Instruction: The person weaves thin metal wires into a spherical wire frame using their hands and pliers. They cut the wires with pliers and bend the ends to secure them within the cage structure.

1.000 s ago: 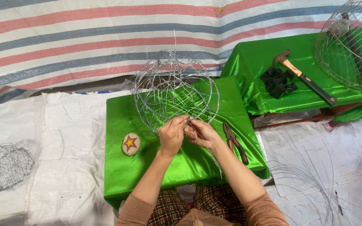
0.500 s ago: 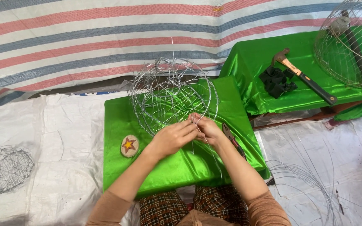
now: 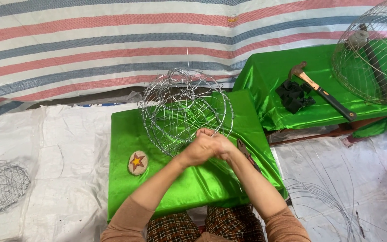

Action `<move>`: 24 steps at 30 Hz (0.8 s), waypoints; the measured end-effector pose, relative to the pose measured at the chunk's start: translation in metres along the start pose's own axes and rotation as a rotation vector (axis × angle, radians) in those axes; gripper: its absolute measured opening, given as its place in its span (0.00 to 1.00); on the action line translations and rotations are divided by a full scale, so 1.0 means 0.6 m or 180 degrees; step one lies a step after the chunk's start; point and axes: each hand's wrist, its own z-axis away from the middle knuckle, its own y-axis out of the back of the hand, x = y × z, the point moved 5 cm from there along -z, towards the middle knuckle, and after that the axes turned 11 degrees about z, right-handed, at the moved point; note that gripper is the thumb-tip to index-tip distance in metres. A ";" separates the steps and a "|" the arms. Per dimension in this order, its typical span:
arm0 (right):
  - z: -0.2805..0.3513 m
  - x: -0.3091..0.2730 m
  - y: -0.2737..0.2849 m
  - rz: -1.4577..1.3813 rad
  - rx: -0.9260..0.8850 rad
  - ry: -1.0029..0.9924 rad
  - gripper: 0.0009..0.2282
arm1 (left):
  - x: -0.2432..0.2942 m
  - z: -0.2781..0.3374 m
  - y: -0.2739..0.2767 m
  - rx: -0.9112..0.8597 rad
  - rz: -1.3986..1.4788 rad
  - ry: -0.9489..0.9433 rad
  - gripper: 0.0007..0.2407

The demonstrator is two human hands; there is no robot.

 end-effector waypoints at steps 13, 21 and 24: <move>0.046 -0.046 -0.045 0.1427 0.0061 0.0710 0.06 | -0.022 0.005 0.114 0.4038 0.1067 0.0031 0.22; 0.037 -0.031 -0.026 0.2558 -0.0122 0.1124 0.07 | -0.039 -0.004 0.122 0.3895 -0.0964 0.0274 0.20; 0.044 -0.008 -0.015 0.2897 -0.0021 0.1176 0.10 | -0.060 -0.001 0.123 0.3467 -0.1355 0.0008 0.18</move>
